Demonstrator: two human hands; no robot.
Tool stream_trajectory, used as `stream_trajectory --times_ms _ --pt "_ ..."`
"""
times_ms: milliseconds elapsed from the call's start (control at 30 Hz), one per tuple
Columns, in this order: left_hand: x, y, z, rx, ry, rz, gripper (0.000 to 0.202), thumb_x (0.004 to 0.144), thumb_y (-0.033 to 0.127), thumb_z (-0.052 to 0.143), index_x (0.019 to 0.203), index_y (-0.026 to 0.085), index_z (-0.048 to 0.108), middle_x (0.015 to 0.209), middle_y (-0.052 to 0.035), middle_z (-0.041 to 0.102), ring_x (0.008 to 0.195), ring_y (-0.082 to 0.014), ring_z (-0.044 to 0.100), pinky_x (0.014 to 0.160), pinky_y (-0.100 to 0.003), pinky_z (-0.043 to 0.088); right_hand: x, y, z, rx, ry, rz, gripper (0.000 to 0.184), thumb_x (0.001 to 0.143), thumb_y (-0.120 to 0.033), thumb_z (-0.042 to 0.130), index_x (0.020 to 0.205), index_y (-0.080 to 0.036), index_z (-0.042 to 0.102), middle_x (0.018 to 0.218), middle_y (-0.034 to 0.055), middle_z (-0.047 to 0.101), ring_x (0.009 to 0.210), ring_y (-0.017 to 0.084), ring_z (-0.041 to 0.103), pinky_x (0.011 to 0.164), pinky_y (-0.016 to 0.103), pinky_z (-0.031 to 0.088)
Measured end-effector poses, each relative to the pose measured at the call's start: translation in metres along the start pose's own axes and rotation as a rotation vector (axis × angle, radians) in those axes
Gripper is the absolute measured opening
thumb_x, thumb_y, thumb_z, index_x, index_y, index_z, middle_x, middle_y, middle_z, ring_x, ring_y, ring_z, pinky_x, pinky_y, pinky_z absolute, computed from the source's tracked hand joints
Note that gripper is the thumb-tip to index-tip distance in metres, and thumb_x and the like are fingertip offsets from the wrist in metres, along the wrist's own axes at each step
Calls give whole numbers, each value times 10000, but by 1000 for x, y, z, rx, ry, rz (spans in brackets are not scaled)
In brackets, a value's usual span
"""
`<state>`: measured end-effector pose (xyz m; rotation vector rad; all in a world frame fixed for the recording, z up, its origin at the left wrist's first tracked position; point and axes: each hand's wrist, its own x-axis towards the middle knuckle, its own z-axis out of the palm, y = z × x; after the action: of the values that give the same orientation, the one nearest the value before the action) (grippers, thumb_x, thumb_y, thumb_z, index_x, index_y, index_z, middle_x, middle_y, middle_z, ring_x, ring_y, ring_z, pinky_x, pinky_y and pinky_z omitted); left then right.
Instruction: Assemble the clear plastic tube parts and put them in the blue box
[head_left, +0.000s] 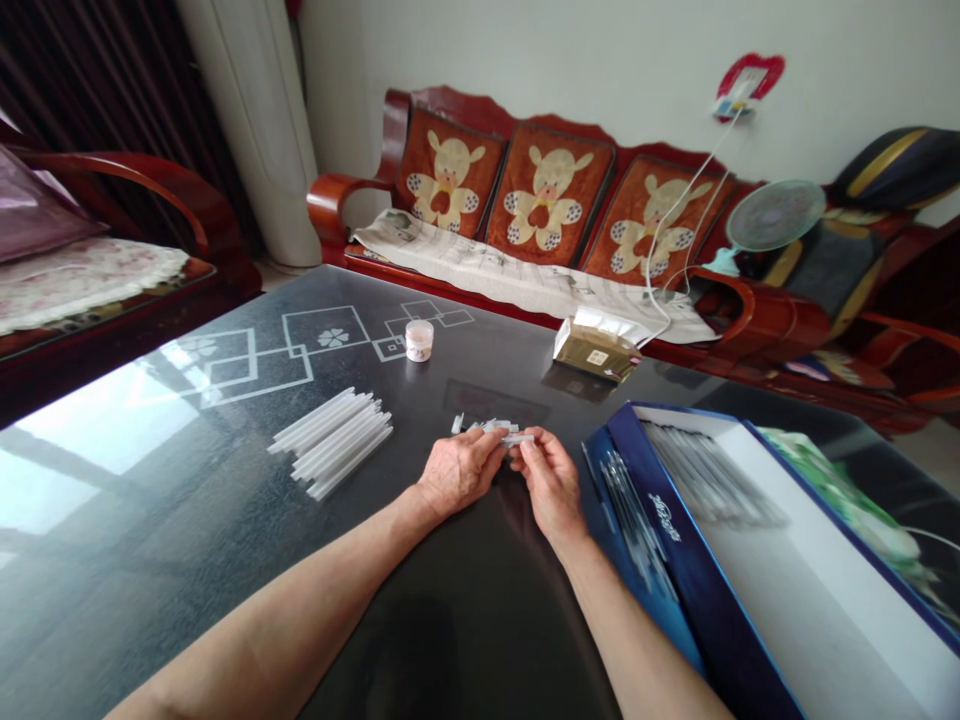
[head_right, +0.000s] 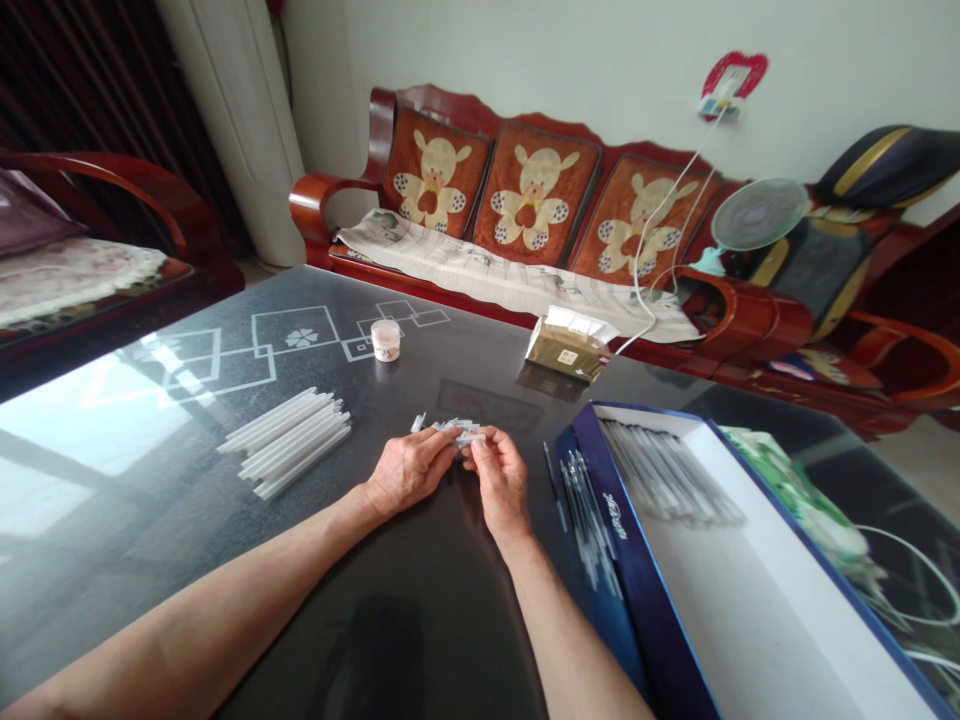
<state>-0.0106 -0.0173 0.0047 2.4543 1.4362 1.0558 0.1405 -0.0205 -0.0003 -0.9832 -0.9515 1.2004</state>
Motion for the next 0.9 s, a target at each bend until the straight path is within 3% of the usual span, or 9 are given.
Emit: stream_trajectory --times_ms 200,367,900 --pt "0 2 -3 -69 -30 24 263 951 309 410 913 180 636 795 -37 598 691 -131 606 621 -224 474 -2 -3 -2 -36 -64 -47 256 775 -370 696 960 -211 616 974 36 679 805 143 619 679 263 491" --pt "1 3 -4 -94 -7 30 256 949 292 409 893 172 628 831 -43 582 697 -124 591 647 -233 488 -1 -2 -3 -64 -68 -37 331 770 -385 696 1052 -218 646 931 31 693 761 146 623 696 295 512" --pt "-1 5 -2 125 32 72 356 972 304 362 738 169 595 731 -28 572 622 -115 565 569 -215 434 -6 -7 8 84 86 152 299 610 -322 819 858 -181 729 764 -2 680 612 102 598 630 279 565"
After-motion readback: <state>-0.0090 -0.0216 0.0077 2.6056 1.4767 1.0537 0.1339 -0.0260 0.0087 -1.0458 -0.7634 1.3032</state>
